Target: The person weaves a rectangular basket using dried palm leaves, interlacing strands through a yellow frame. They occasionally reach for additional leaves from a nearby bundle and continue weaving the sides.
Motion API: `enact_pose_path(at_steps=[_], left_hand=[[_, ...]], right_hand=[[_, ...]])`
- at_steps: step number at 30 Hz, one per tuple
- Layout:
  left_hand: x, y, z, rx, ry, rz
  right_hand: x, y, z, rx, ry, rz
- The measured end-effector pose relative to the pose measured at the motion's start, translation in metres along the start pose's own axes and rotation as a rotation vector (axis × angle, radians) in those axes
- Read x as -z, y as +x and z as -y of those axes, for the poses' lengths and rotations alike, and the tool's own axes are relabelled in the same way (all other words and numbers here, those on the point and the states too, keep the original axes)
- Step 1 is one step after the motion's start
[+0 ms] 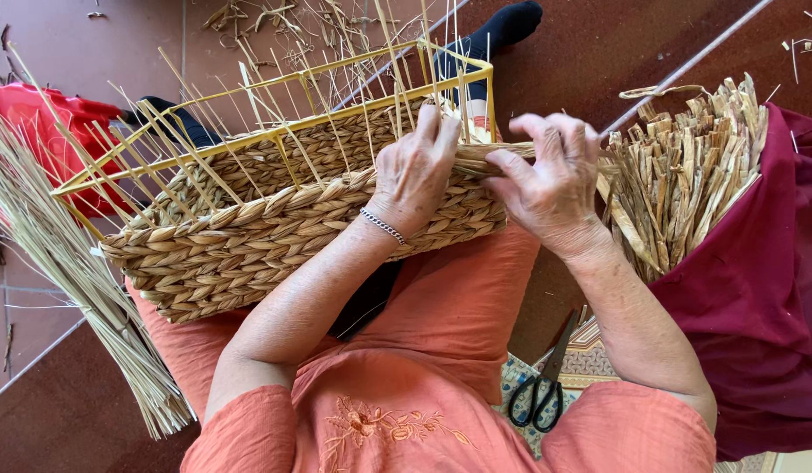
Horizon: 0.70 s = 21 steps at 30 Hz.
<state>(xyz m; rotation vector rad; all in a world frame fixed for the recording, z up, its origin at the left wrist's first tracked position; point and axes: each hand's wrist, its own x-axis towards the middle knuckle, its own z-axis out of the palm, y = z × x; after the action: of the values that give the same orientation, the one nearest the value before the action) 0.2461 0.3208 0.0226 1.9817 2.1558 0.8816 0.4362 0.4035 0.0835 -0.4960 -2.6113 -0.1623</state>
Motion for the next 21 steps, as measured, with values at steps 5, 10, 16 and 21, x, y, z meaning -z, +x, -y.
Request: enact_pose_path(at_steps=[5, 10, 16, 21], left_hand=[[0.003, 0.021, -0.004, 0.192, -0.064, 0.406], [0.027, 0.007, -0.006, 0.039, -0.496, 0.008], [0.046, 0.0, -0.008, -0.121, -0.489, 0.108], [0.041, 0.005, -0.02, 0.028, -0.381, 0.305]], right_hand=[[-0.008, -0.01, 0.008, 0.027, 0.047, 0.121], [0.029, -0.001, -0.004, -0.255, 0.483, 0.337], [0.041, 0.027, -0.005, -0.036, 0.115, 0.077], [0.033, 0.043, -0.019, -0.073, 0.435, 0.094]])
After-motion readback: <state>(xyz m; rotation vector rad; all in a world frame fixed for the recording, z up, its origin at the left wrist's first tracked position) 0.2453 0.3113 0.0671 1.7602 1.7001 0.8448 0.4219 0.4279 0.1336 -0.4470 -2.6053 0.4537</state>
